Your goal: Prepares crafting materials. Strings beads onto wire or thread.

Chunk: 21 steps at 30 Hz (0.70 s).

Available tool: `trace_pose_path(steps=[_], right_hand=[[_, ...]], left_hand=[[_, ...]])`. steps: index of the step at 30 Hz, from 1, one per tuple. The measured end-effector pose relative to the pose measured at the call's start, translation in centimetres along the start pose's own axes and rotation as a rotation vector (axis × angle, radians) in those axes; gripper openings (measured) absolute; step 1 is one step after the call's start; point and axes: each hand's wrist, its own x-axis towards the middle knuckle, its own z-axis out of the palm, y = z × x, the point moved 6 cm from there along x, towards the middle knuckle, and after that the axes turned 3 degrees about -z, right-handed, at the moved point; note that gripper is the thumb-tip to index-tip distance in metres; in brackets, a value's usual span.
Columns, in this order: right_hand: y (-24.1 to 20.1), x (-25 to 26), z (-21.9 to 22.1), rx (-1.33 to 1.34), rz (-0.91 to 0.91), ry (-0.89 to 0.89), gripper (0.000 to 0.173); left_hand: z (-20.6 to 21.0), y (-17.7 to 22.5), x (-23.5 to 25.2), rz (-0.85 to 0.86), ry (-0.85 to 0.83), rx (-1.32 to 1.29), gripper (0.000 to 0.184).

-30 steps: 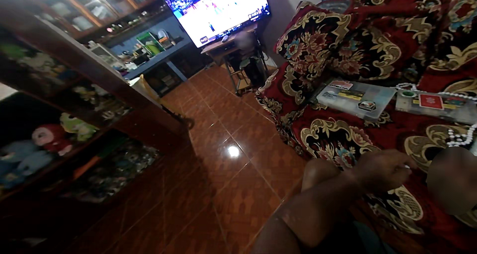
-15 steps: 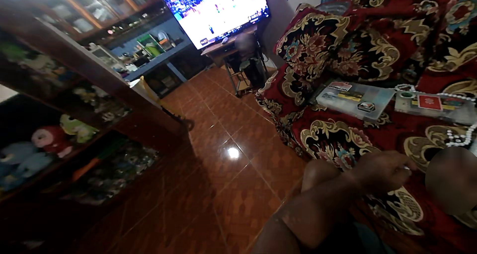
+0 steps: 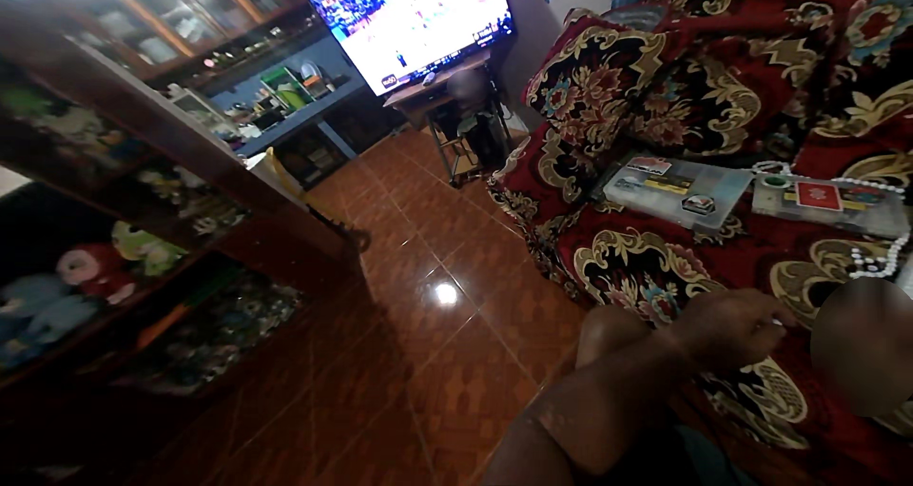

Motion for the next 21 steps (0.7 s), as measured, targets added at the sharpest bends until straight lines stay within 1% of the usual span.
trace_pose_path(steps=[7, 11, 13, 18, 21], right_hand=[[-0.11, 0.05, 0.02, 0.007, -0.001, 0.001, 0.019], [0.00, 0.08, 0.08, 0.001, -0.017, -0.006, 0.019], [0.03, 0.12, 0.12, 0.001, -0.008, -0.009, 0.019], [-0.20, 0.31, 0.06, -0.030, 0.055, -0.053, 0.019], [0.17, 0.37, 0.20, -0.017, 0.059, -0.037, 0.018]], left_hand=[[-0.14, 0.15, 0.02, -0.002, -0.003, -0.004, 0.018], [-0.11, 0.07, 0.11, -0.028, -0.035, 0.004, 0.019], [-0.20, 0.12, 0.12, -0.043, -0.049, 0.001, 0.020], [-0.30, 0.11, 0.04, -0.063, -0.016, 0.013, 0.022], [-0.45, 0.17, 0.07, -0.092, -0.047, 0.022, 0.023]])
